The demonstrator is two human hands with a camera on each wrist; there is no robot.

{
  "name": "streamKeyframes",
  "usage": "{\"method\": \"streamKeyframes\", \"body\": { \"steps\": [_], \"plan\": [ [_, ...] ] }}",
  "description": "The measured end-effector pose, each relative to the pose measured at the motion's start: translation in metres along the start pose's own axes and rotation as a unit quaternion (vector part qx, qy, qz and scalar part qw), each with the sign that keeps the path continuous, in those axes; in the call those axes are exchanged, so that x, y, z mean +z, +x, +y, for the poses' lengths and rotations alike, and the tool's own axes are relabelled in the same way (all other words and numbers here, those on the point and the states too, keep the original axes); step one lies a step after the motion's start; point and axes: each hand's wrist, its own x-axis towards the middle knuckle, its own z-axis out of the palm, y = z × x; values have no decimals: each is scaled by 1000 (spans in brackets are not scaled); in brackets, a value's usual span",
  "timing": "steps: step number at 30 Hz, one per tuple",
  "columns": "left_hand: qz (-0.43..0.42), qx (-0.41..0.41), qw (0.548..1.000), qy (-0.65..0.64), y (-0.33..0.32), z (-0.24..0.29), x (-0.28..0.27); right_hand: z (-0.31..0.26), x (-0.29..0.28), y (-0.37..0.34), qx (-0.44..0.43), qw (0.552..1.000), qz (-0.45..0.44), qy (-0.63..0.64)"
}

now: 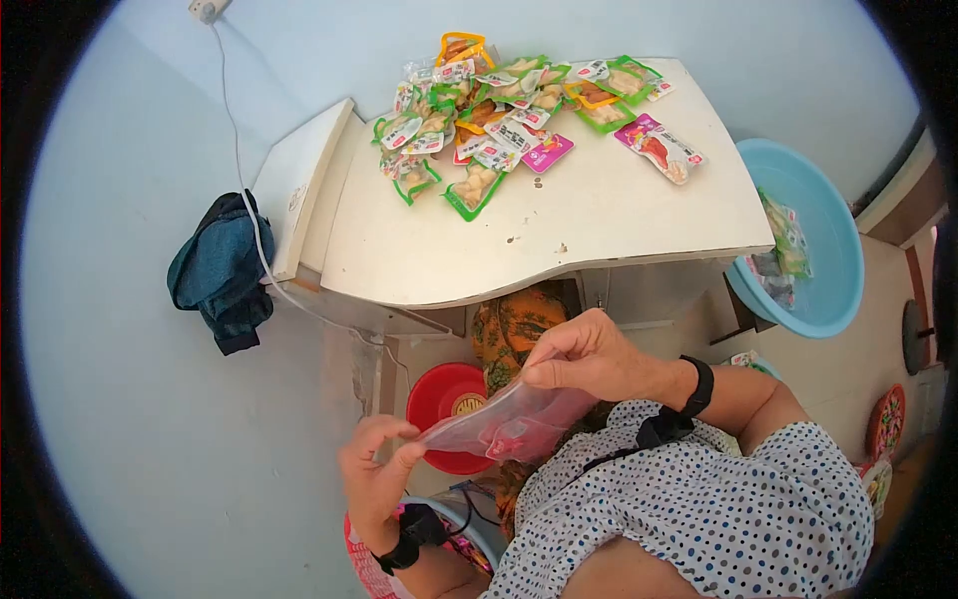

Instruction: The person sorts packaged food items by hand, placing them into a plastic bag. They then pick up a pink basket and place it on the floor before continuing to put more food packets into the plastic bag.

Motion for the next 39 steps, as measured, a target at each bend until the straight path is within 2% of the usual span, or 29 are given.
{"method": "streamKeyframes", "body": {
  "steps": [2, 5, 8, 11, 14, 17, 20, 23, 26, 27, 30, 33, 35, 38, 39],
  "plan": [
    [25, 82, 990, 111, 3, 20, 5, -2, 0, 3, -7, 1000, 7, -18],
    [10, 167, 963, 213, 13, 61, 29, -4, 8, 4, -72, 994, -7, -76],
    [-64, 200, 955, 210, 22, 66, 54, 2, 14, 4, -112, 987, -15, -113],
    [-40, 163, 975, 145, 16, 53, 68, -6, 8, -1, -121, 987, -37, -96],
    [-19, 140, 980, 140, 9, 52, 72, 17, 9, -1, -44, 998, -32, 39],
    [-77, 128, 978, 148, 10, 62, 66, 22, 7, -2, -56, 997, -21, 52],
    [-79, 120, 977, 157, 10, 70, 65, 17, 5, -3, -55, 996, -27, 70],
    [-56, 126, 979, 151, 3, 73, 62, 20, 1, -1, -16, 988, -78, 130],
    [-42, 99, 980, 170, -4, 72, 56, 26, -5, -7, -104, 979, -155, -87],
    [-42, 88, 982, 162, -6, 71, 54, 34, -6, -6, -68, 966, -221, -118],
    [-48, 57, 989, 130, 1, 60, 45, 44, -5, -5, -88, 941, -248, -212],
    [-67, 20, 994, 90, 24, 38, 45, 55, -8, -16, -9, 963, -228, -147],
    [-90, 0, 994, 63, 40, 22, 48, 52, -7, -19, -4, 966, -225, -123],
    [-164, -100, 980, -42, 51, -15, 59, 56, -8, -22, 14, 964, -244, -104],
    [-194, -109, 973, -64, 53, -30, 66, 57, -9, -22, 23, 962, -254, -101]
  ]
}}
